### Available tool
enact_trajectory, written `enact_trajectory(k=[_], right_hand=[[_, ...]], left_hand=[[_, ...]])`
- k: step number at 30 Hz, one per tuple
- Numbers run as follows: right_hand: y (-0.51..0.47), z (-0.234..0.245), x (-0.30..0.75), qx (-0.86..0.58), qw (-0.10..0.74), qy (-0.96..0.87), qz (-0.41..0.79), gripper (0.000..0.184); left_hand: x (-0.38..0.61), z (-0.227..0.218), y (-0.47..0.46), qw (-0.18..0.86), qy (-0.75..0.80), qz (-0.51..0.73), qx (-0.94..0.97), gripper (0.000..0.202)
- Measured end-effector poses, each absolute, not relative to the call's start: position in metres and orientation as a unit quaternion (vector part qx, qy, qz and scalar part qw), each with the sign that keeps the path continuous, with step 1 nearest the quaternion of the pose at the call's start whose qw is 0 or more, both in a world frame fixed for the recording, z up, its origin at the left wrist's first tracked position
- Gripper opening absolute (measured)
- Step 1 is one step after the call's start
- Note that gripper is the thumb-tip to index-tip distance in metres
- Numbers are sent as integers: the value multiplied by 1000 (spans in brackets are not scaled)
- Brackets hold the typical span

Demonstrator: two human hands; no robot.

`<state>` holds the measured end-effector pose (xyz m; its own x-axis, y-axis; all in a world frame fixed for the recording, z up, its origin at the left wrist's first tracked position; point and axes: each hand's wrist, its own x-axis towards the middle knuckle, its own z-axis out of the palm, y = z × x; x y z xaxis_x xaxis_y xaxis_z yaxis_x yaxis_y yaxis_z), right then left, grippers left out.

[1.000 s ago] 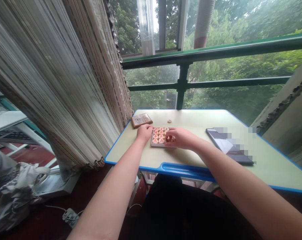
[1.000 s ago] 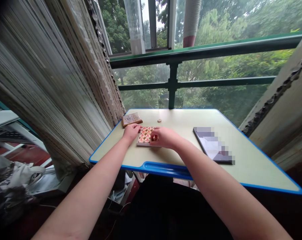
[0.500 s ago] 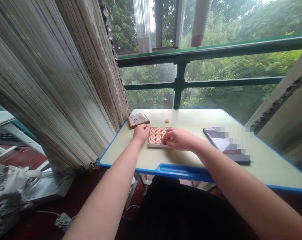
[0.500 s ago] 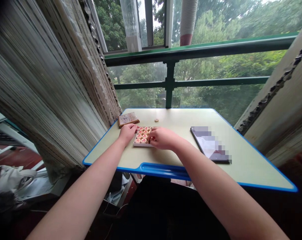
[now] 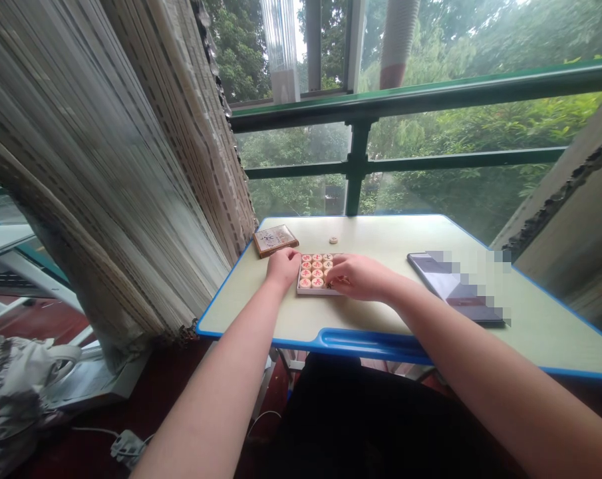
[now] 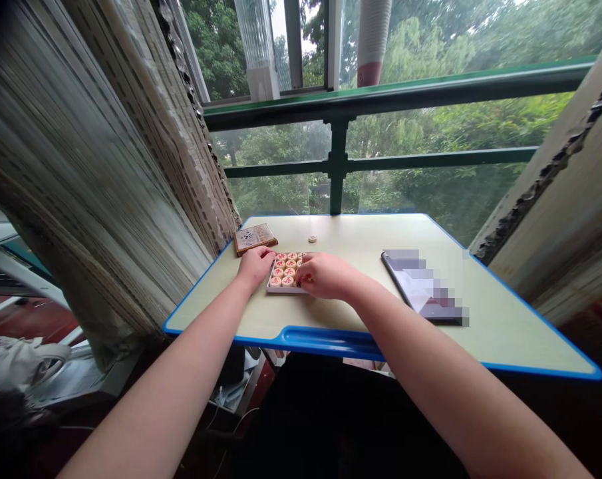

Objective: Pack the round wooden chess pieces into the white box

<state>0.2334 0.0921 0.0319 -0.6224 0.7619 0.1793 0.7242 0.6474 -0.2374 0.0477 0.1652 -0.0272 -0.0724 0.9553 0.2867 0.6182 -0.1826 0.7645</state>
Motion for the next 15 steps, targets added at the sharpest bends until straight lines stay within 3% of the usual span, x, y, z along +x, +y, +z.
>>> enact_trajectory(k=[15], right_hand=[[91,34,234,-432,112,-894,42,22]], left_hand=[[48,-25,162,206,601,410,654,20]])
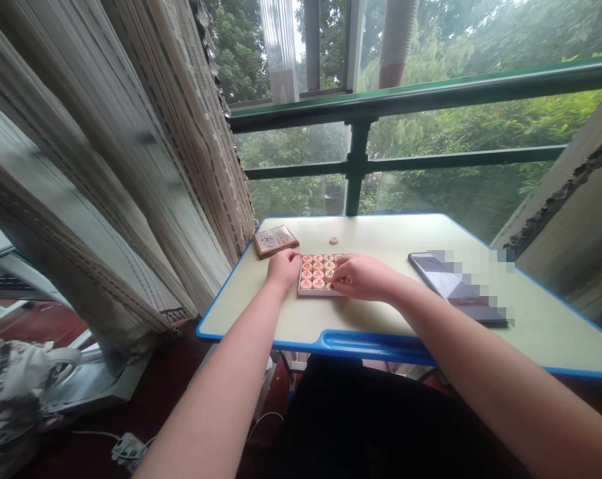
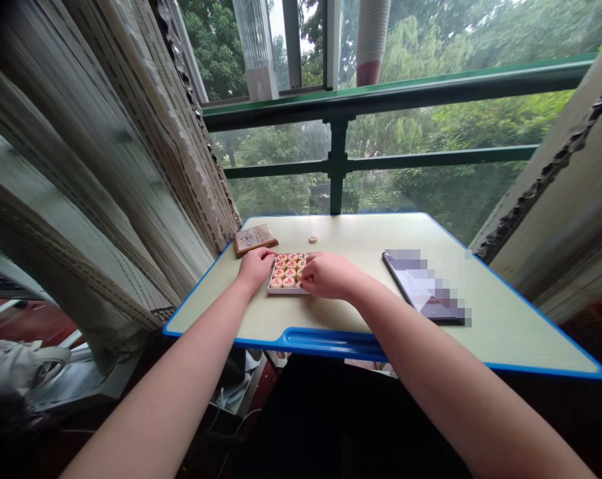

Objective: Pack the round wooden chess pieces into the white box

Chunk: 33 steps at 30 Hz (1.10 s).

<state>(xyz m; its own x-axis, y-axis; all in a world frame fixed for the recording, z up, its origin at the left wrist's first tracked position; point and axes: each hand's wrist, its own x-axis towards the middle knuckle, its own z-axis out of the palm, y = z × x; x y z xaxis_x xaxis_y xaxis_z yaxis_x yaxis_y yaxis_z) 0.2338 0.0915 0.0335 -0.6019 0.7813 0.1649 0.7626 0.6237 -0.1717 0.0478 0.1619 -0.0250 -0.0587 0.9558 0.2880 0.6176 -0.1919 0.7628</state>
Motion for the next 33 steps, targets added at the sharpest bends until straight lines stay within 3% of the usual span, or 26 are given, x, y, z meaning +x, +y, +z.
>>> enact_trajectory(k=[9,20,33], right_hand=[[92,33,226,-454,108,-882,65,20],[95,41,215,-549,36,-830,92,15],[95,40,219,-562,89,-820,66,25]], left_hand=[[47,-26,164,202,601,415,653,19],[50,-29,169,210,607,433,632,18],[49,-26,167,210,613,428,631,20]])
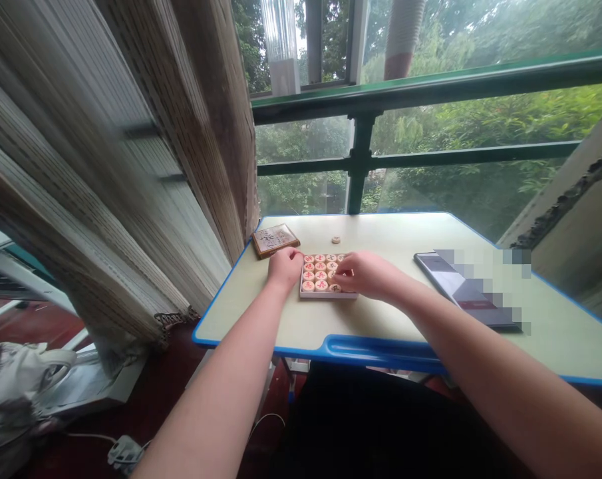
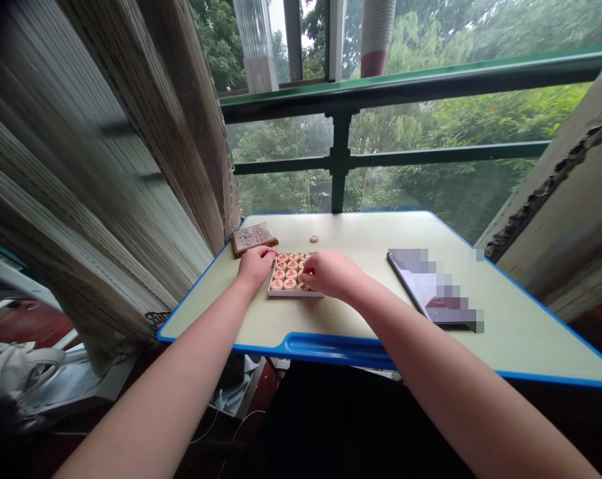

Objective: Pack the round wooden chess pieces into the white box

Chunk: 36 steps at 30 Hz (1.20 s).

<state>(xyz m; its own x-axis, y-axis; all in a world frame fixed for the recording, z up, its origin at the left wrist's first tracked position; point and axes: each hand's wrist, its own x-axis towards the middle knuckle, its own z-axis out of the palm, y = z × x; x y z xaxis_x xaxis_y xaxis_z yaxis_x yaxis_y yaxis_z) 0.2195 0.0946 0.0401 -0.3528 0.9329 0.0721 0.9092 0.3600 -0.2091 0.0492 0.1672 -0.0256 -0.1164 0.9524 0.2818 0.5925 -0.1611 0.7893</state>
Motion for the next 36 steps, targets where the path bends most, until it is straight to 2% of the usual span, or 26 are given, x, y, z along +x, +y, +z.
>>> enact_trajectory(k=[6,17,29,36], right_hand=[[97,36,221,-550,100,-828,47,21],[99,37,222,-530,86,-833,131,14],[97,40,225,-505,83,-852,107,20],[94,41,224,-499,78,-852,135,19]], left_hand=[[49,-28,170,210,614,429,628,19],[50,-26,169,213,611,427,631,20],[50,-28,170,218,608,430,631,20],[49,-33,174,225,604,433,630,21]])
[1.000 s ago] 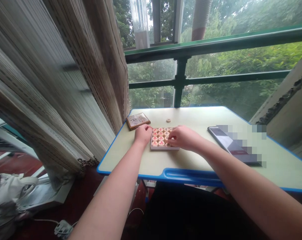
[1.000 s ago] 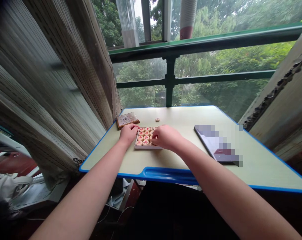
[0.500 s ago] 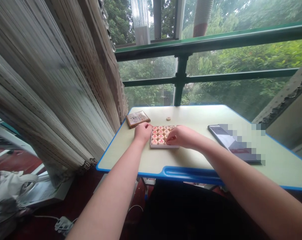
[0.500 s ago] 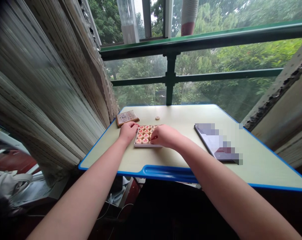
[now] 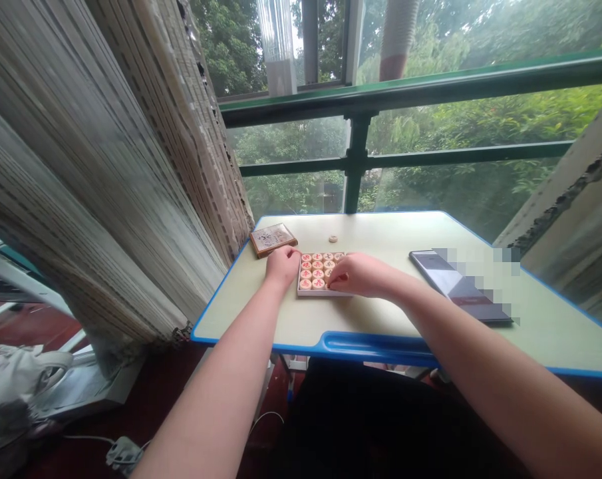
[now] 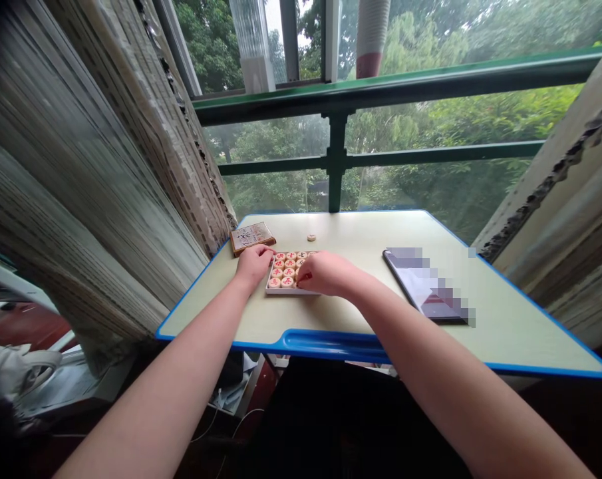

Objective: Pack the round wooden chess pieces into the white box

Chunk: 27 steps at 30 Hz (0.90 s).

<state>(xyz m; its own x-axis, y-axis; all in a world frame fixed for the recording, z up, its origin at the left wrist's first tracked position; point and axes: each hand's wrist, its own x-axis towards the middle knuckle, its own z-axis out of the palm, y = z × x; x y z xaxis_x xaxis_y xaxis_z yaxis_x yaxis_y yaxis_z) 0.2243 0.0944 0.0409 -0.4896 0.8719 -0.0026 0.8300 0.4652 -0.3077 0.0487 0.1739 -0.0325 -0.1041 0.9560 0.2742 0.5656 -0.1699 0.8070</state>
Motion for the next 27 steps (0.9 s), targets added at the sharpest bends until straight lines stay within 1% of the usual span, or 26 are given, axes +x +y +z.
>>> enact_trajectory(k=[3,6,8,11,14,18,23,27], right_hand=[[94,41,225,-495,80,-855,133,18],[96,41,227,-502,107,-848,132,16],[98,41,229,-526,143,-829,124,18],[104,38,232,-558,218,-793,111,21],[115,29,237,-554,294,-770,117,23],[136,9,245,-573,351,-733,107,25],[157,-10,252,-620,311,-710,123,30],[164,-13,254,-619,305,-713,125,36]], left_hand=[[48,-33,174,226,603,434,630,21],[49,-32,174,227,603,433,630,20],[49,-31,173,225,604,431,631,20],[48,-31,173,225,608,429,630,20],[48,-32,174,231,604,433,627,20],[48,-31,173,245,593,451,620,26],[51,-26,166,208,567,440,664,19],[50,-24,164,204,584,452,642,19]])
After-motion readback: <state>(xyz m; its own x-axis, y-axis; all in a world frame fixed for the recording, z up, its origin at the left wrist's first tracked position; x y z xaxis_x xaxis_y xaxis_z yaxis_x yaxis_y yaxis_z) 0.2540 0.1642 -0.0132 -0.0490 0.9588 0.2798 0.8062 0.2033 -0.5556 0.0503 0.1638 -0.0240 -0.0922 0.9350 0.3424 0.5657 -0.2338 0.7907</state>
